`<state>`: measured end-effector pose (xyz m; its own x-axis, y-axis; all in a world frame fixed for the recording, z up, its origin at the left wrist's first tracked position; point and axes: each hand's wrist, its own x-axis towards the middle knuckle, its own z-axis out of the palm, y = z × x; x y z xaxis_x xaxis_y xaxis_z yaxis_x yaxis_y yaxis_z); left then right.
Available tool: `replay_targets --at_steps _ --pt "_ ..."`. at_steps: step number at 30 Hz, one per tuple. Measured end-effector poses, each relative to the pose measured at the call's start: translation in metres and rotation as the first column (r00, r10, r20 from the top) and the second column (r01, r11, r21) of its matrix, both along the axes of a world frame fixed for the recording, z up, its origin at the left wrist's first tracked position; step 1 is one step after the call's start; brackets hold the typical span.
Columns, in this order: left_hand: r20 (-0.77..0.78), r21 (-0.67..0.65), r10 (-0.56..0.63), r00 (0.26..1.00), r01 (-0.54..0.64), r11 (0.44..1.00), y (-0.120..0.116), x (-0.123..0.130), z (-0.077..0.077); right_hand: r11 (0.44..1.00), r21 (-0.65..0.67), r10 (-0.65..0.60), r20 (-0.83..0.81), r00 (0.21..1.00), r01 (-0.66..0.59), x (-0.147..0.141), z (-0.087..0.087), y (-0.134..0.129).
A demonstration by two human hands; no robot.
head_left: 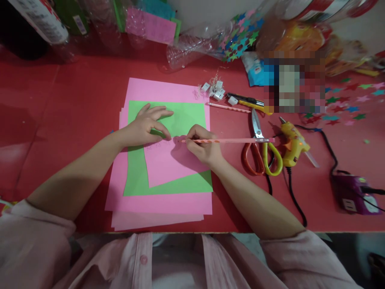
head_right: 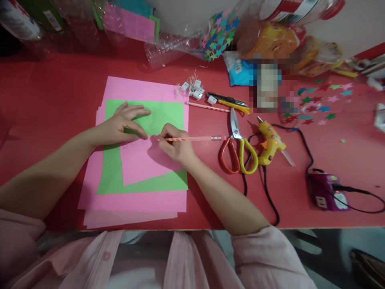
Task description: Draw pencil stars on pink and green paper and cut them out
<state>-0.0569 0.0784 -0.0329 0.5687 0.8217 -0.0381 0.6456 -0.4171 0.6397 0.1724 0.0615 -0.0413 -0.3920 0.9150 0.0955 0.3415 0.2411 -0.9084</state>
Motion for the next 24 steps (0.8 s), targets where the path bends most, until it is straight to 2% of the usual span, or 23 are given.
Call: replay_targets --at_steps 18,24 --pt "-0.008 -0.005 -0.011 1.0 0.011 1.0 0.0007 -0.0007 -0.0001 1.0 0.009 0.013 0.028 1.0 -0.014 0.0014 0.0009 0.0007" --pt "-0.006 -0.025 -0.012 1.0 0.012 1.0 0.0012 -0.0008 0.0012 0.998 -0.015 0.061 -0.005 0.998 -0.061 -0.0003 -0.0007 -0.0001"
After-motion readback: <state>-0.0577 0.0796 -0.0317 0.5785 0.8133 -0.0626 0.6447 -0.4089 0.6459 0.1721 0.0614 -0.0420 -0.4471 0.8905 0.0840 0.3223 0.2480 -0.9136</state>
